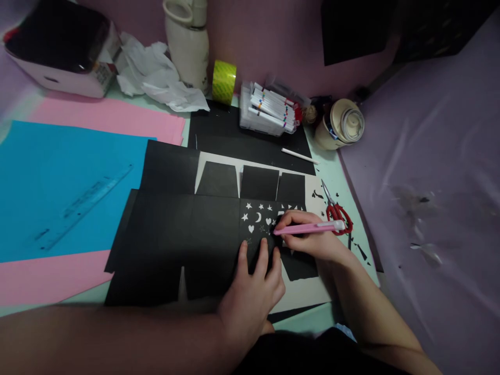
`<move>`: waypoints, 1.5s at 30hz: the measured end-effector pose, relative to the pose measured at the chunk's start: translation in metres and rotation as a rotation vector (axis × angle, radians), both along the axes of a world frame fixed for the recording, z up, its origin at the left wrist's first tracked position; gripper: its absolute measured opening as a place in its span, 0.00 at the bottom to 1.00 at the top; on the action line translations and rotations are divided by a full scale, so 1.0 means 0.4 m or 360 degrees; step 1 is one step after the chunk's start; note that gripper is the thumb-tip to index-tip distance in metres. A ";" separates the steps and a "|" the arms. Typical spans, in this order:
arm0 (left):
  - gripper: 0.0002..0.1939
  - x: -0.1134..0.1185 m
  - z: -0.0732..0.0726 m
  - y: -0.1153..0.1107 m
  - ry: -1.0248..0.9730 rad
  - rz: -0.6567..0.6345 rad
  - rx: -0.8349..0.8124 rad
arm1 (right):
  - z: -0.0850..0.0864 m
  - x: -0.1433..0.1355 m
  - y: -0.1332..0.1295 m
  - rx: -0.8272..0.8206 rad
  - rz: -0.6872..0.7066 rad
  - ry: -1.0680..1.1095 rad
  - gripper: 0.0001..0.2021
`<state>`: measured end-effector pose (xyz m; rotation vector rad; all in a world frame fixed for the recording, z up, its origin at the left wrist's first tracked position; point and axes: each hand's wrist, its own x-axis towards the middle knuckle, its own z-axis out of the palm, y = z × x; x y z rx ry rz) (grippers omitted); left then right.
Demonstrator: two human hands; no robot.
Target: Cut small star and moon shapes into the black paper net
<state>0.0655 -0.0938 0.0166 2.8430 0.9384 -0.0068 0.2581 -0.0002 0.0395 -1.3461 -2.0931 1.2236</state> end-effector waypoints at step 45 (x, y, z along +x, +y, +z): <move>0.43 -0.001 0.009 0.004 0.0056 -0.0002 -0.0075 | -0.015 0.017 0.030 -0.0034 0.0066 0.0127 0.08</move>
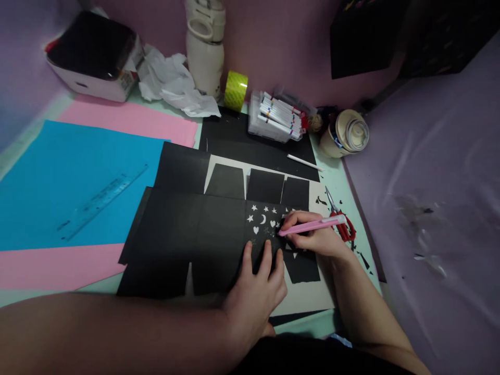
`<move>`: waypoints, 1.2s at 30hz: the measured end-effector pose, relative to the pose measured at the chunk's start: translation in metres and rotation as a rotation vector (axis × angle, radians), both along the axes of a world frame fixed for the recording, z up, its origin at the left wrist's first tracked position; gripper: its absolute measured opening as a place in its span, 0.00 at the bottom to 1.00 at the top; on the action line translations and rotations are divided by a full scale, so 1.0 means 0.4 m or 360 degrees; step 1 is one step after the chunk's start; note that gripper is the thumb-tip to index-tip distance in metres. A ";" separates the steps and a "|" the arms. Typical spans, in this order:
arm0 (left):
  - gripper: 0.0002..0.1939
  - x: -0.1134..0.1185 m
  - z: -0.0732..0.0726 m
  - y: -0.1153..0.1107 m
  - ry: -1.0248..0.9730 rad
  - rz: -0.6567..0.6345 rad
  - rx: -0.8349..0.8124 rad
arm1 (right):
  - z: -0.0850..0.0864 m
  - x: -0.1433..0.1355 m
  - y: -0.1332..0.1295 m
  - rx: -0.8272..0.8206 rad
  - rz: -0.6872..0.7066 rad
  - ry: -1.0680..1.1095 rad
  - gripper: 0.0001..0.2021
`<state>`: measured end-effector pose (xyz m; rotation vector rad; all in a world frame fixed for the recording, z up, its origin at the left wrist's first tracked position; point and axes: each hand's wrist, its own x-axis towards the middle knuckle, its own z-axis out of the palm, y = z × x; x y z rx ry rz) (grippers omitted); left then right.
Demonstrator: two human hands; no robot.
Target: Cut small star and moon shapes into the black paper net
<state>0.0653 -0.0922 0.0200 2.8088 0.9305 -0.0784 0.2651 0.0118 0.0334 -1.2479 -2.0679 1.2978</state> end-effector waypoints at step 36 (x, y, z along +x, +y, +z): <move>0.44 0.001 0.005 0.001 -0.0006 0.0016 -0.0006 | -0.014 -0.002 -0.003 0.0064 -0.0057 -0.0025 0.09</move>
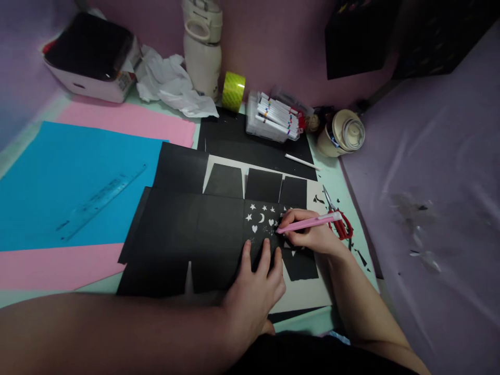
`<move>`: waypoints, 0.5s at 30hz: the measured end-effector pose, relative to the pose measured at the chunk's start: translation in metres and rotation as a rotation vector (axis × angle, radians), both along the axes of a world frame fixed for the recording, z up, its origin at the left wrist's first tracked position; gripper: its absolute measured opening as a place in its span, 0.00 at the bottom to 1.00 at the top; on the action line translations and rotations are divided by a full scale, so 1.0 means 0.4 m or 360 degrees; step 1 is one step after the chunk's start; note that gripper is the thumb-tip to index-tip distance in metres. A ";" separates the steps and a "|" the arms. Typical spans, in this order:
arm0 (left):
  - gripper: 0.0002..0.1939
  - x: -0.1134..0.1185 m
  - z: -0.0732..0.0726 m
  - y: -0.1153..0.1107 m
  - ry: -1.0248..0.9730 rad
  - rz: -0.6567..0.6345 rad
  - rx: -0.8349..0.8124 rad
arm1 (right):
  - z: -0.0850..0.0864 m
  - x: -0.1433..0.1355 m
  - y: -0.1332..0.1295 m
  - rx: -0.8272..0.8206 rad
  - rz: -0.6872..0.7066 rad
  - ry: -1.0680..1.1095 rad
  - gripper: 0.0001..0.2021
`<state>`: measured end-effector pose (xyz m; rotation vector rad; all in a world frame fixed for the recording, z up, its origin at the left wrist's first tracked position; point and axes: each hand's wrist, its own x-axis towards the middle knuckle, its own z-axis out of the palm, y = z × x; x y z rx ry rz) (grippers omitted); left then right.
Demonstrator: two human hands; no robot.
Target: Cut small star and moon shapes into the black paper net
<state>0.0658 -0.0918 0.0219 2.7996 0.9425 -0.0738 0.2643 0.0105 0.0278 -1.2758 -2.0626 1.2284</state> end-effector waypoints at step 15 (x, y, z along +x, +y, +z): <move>0.44 0.002 -0.001 0.000 0.0023 -0.0013 -0.0029 | 0.009 0.000 0.000 -0.0017 0.0048 0.0011 0.07</move>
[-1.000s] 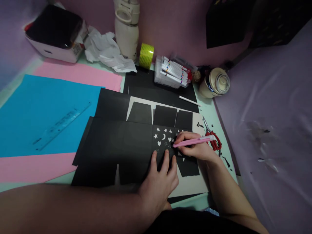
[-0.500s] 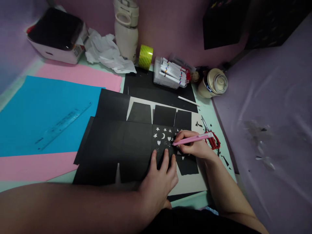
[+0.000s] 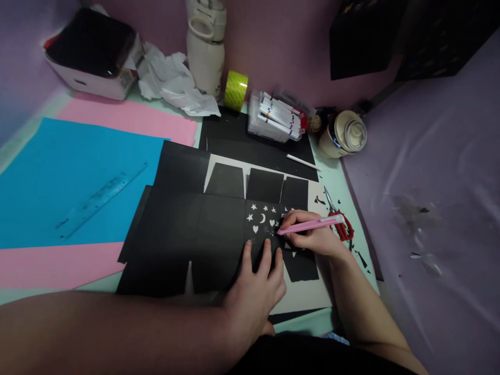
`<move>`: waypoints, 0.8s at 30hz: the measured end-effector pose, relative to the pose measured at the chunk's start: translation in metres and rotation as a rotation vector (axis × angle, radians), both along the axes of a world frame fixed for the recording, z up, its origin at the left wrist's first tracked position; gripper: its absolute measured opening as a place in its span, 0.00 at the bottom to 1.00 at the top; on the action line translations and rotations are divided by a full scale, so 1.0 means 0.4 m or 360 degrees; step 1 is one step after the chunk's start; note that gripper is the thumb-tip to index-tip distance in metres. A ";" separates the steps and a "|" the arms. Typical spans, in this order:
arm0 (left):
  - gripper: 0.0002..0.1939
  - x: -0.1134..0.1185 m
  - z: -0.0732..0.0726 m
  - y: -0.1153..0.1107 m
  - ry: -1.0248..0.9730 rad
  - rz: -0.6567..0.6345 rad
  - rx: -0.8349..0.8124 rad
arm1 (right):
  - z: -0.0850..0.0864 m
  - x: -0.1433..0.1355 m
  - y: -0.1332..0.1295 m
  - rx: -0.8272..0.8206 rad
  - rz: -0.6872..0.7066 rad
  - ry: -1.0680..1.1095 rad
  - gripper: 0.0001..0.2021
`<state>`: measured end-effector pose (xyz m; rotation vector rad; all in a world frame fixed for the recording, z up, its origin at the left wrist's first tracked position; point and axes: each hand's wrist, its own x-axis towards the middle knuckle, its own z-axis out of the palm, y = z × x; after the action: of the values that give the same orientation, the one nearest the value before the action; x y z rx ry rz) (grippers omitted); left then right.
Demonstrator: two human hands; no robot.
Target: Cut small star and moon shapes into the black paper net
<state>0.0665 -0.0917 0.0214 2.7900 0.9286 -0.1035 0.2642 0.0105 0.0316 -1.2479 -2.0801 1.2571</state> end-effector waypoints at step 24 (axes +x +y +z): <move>0.46 0.001 -0.008 -0.002 -0.0015 -0.0005 0.0005 | -0.002 -0.004 -0.003 0.0055 -0.0032 -0.0025 0.07</move>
<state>0.0669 -0.0926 0.0180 2.7927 0.9229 -0.0891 0.2624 0.0094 0.0307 -1.2641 -2.0864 1.2010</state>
